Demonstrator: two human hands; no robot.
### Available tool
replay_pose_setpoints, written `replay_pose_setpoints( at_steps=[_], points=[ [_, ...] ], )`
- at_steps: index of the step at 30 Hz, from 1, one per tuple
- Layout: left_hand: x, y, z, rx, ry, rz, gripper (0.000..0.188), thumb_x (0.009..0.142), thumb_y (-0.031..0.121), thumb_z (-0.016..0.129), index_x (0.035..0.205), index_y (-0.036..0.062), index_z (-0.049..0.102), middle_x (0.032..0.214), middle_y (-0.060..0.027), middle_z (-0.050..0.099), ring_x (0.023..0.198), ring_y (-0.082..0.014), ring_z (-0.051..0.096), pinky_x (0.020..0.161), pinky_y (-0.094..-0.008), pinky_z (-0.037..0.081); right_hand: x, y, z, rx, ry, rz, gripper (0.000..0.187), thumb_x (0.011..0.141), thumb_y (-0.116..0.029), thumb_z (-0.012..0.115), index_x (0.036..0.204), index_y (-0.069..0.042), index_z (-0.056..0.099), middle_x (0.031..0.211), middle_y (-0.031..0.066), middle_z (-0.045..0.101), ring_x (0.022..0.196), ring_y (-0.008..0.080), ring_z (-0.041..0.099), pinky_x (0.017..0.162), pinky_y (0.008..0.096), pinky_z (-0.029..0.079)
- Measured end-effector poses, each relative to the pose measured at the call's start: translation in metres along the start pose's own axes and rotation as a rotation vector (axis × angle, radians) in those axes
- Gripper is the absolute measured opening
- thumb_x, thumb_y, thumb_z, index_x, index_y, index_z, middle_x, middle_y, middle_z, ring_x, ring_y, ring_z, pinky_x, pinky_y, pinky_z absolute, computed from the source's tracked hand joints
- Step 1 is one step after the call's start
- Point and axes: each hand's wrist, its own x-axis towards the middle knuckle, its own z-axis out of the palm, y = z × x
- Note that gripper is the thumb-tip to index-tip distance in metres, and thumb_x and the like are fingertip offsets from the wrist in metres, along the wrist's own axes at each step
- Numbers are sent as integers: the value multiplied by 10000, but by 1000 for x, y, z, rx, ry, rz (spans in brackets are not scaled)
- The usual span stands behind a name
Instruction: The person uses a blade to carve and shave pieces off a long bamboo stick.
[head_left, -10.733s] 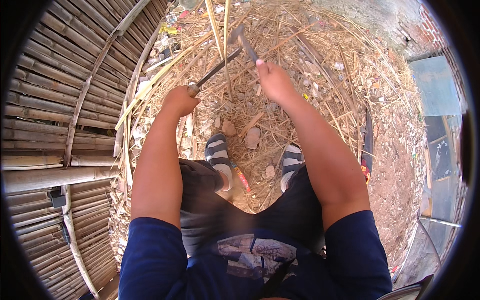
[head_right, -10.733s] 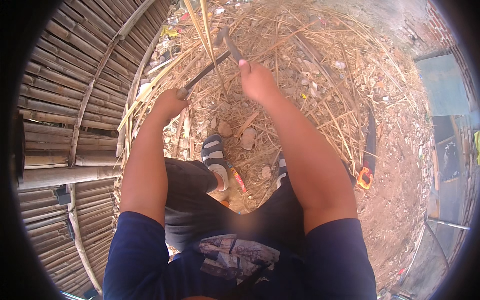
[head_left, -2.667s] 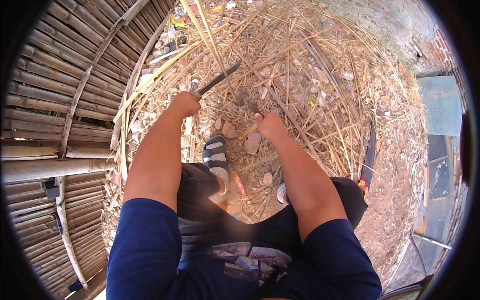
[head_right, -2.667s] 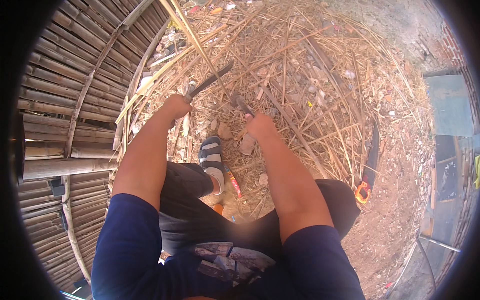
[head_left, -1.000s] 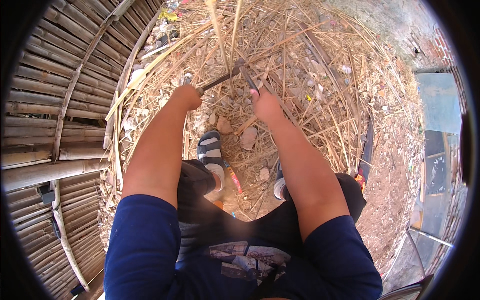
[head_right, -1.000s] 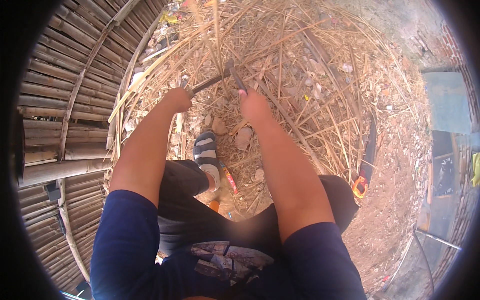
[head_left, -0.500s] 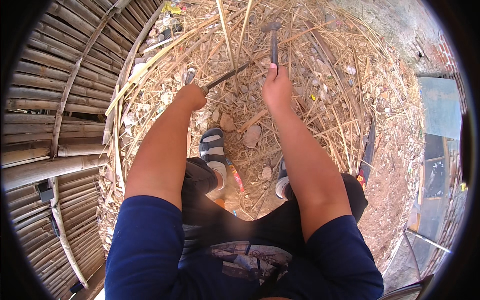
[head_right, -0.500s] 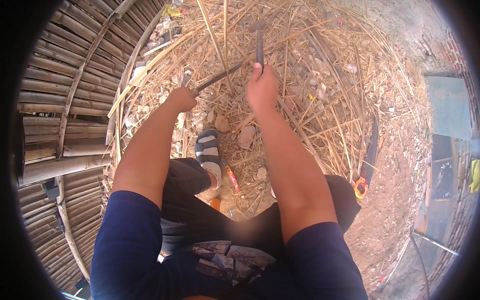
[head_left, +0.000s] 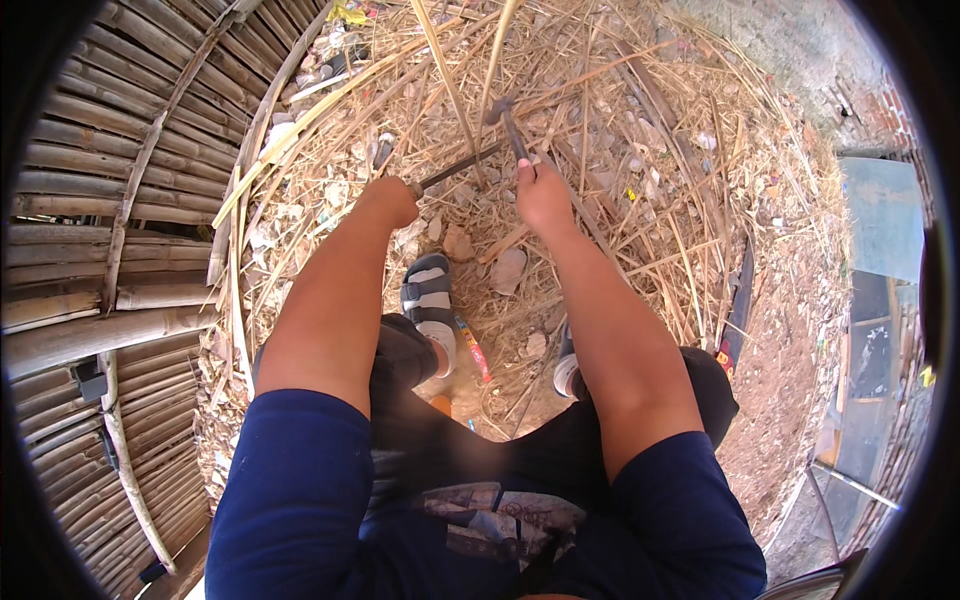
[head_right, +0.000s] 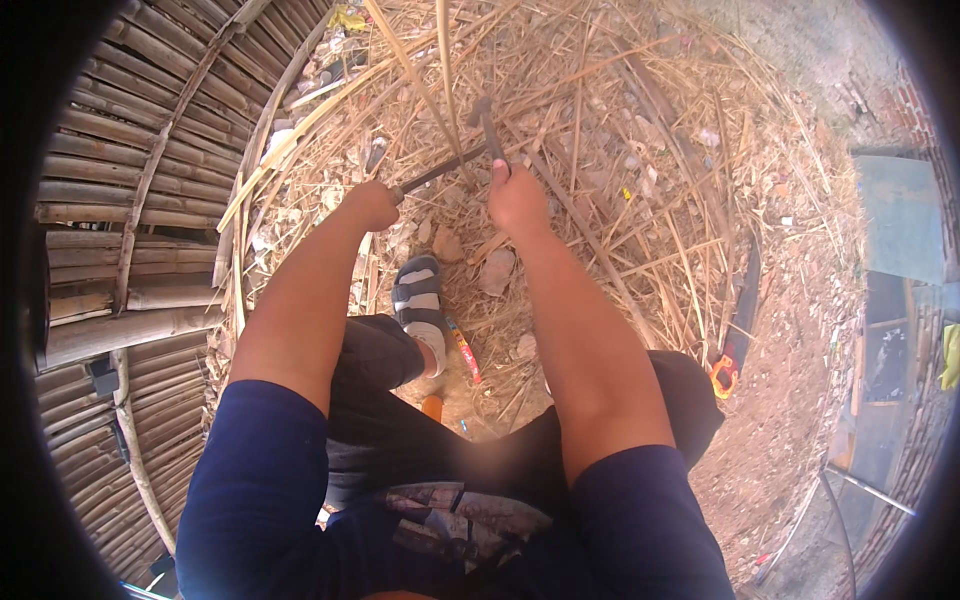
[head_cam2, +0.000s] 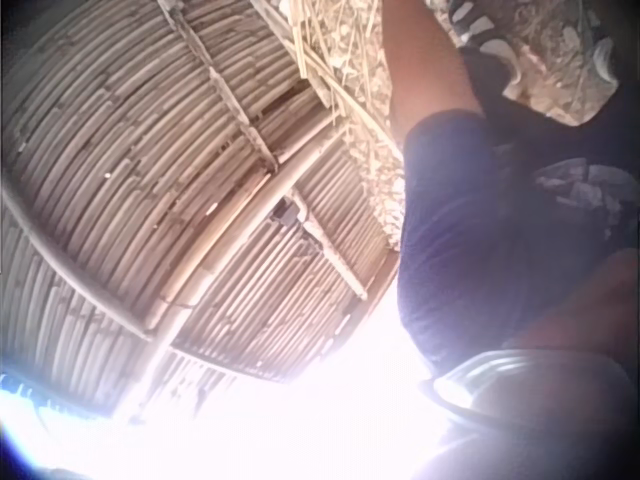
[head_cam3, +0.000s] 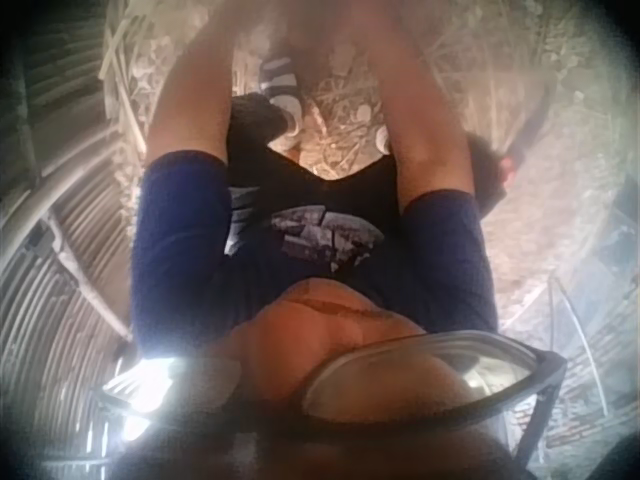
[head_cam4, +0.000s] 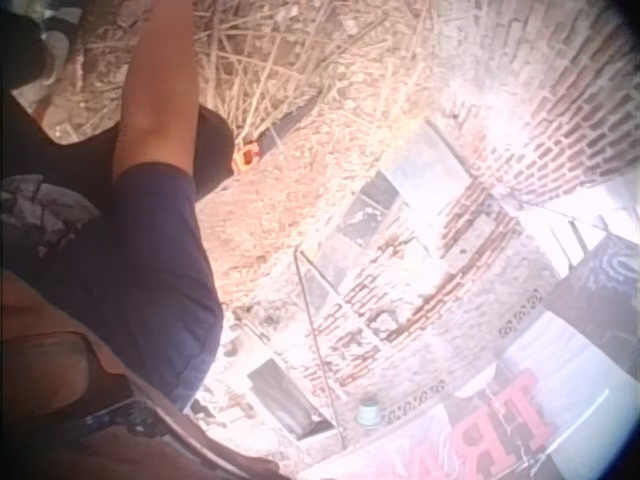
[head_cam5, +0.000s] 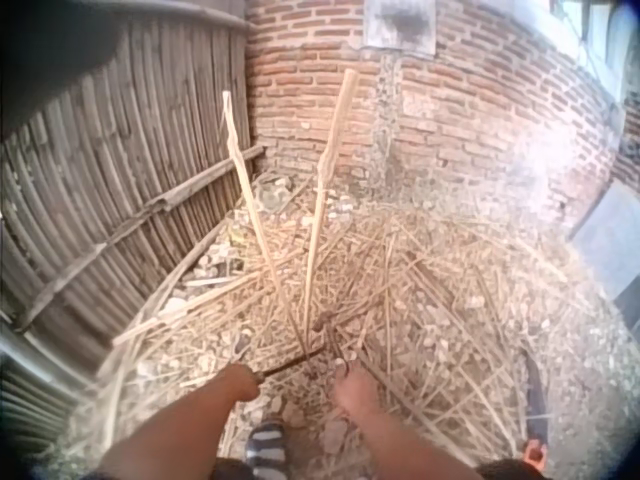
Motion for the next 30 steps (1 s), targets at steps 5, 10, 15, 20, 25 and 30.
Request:
replay_pose_setpoints(
  at_steps=[5, 10, 15, 20, 25, 30],
  points=[
    [-3, 15, -28, 77, -57, 30, 352, 921, 247, 555, 1199, 99, 710, 1079, -196, 719, 1029, -360, 708, 875, -461, 573, 0, -21, -19, 212, 242, -54, 469, 1065, -389, 444, 1052, 34, 645, 889, 284, 676, 878, 473, 648, 783, 550, 479],
    [20, 11, -10, 59, -6, 59, 375, 938, 241, 534, 1271, 157, 685, 1021, -190, 720, 995, -361, 717, 844, -471, 580, -9, 11, 3, 109, 170, -28, 473, 1067, -393, 433, 1098, 28, 647, 965, 294, 688, 941, 479, 657, 842, 553, 494],
    [22, 20, 7, -38, -69, -58, 340, 866, 196, 657, 1159, 51, 749, 1229, -194, 709, 1144, -340, 690, 962, -420, 555, -17, 37, 16, -148, -154, 175, 490, 1068, -386, 420, 1161, 43, 638, 1092, 310, 687, 1056, 489, 651, 951, 548, 499],
    [7, 20, -7, -64, -91, -50, 346, 874, 208, 649, 1166, 49, 746, 1225, -189, 711, 1148, -340, 687, 960, -424, 555, 5, 34, 8, 18, 88, 59, 511, 1071, -405, 421, 1116, 58, 633, 1024, 305, 683, 979, 484, 652, 872, 556, 485],
    [17, 19, 2, -65, -24, -53, 329, 902, 238, 599, 1152, 85, 749, 1159, -191, 720, 1076, -356, 702, 907, -446, 568, 17, 1, 0, 241, 262, -10, 506, 1070, -411, 433, 1080, 57, 627, 953, 299, 680, 899, 494, 645, 816, 566, 470],
    [24, 40, 2, -34, -74, -27, 327, 893, 231, 611, 1150, 87, 753, 1157, -179, 727, 1076, -341, 707, 910, -441, 570, 19, 59, 46, -52, 35, -13, 490, 1060, -408, 460, 1062, 52, 629, 977, 315, 685, 963, 512, 651, 860, 566, 492]
  ],
)
